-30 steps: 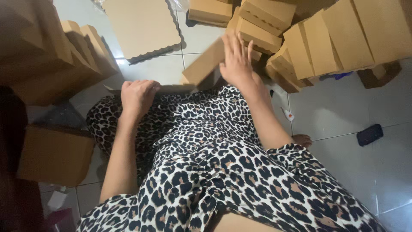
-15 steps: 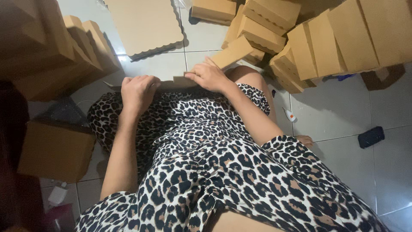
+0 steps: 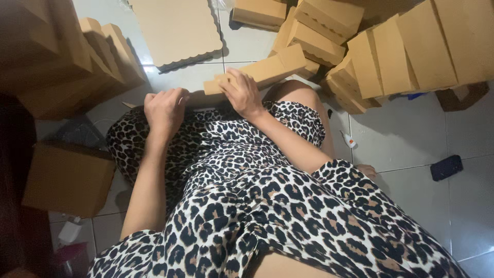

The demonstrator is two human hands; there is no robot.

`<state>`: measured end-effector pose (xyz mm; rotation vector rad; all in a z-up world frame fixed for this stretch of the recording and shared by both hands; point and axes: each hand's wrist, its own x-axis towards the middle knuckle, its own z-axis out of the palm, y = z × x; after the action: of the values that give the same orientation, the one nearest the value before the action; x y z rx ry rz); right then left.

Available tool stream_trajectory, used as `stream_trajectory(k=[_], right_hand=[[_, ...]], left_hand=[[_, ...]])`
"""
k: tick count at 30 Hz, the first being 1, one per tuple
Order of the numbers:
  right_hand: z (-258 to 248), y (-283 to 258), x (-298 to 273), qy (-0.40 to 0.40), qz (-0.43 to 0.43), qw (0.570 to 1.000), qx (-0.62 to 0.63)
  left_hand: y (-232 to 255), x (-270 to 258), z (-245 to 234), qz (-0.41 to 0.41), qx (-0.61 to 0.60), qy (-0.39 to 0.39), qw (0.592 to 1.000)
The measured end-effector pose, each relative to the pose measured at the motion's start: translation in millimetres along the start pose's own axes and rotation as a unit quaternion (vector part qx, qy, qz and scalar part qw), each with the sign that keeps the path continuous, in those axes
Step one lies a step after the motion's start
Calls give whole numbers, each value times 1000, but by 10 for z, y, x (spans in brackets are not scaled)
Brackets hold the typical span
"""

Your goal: The person folds cardboard sheets to assemble small boxes while sitting on the floor among stacks of cardboard.

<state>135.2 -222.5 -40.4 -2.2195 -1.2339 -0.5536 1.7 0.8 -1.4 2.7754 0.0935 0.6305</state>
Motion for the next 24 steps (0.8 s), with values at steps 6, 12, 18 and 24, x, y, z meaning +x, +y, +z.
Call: stream_trajectory(k=[6, 12, 18, 24], right_hand=[[-148, -39, -5, -106, 7, 990, 93], [-32, 29, -47, -147, 4, 986, 77], [-11, 110, -63, -154, 1, 981, 115], [16, 39, -69, -102, -29, 992, 70]], left_hand=[[-2, 0, 28, -9, -7, -7, 1000], [355, 63, 173, 39, 59, 25, 997], [548, 131, 456, 51, 60, -56, 995], [425, 110, 556, 69, 76, -65, 993]])
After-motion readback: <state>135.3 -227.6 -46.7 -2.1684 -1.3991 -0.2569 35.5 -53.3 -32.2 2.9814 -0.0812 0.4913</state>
